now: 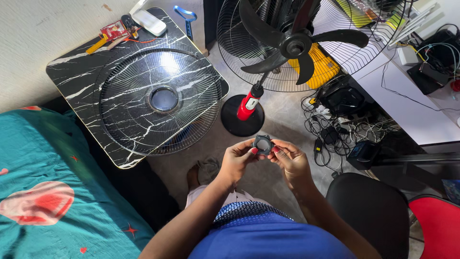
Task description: The person reassembles a standing electric fan by hand. They attach the rear cage to the fan head, secure the front cage, and tighten the central hub nut to lock the blades and cages in place.
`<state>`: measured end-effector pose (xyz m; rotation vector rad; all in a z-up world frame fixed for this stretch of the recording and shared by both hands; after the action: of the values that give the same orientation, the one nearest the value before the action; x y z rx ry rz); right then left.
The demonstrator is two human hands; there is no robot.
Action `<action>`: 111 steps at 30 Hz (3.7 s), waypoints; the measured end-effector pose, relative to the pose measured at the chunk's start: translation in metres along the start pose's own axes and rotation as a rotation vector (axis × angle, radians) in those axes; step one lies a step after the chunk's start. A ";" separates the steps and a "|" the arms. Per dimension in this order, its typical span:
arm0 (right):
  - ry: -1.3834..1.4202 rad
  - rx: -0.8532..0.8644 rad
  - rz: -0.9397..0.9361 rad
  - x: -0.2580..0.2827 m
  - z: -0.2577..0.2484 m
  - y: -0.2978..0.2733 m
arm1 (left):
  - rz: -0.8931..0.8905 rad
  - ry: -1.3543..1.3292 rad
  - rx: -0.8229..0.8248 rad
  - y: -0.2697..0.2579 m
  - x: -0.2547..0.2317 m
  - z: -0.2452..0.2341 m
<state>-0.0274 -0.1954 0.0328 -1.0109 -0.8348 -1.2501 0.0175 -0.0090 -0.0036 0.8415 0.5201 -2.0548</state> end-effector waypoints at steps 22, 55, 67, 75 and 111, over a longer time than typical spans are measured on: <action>-0.038 0.008 -0.079 0.027 0.014 0.010 | -0.002 -0.013 0.043 0.012 -0.034 0.023; 0.361 0.327 -0.179 0.050 0.035 0.027 | 0.810 1.104 -0.071 -0.009 -0.095 0.058; 0.360 0.306 -0.200 0.051 0.033 0.025 | 0.797 1.056 -0.059 -0.009 -0.091 0.058; 0.372 0.304 -0.195 0.051 0.039 0.026 | 0.809 1.109 -0.075 -0.011 -0.093 0.056; -0.039 -0.163 0.042 -0.033 0.077 0.093 | -0.077 0.114 -0.002 0.039 -0.050 -0.087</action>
<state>0.0620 -0.1093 0.0157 -1.1811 -0.7466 -1.2818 0.1036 0.0498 -0.0295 0.9554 0.6253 -2.0839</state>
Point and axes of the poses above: each hand's wrist, its own y-axis towards the middle knuckle, its own z-axis out of the palm, x = y × z, the point moved 2 cm from there along y, towards the middle knuckle, and after that the axes turned 10 degrees about x, right-handed, at the moved point
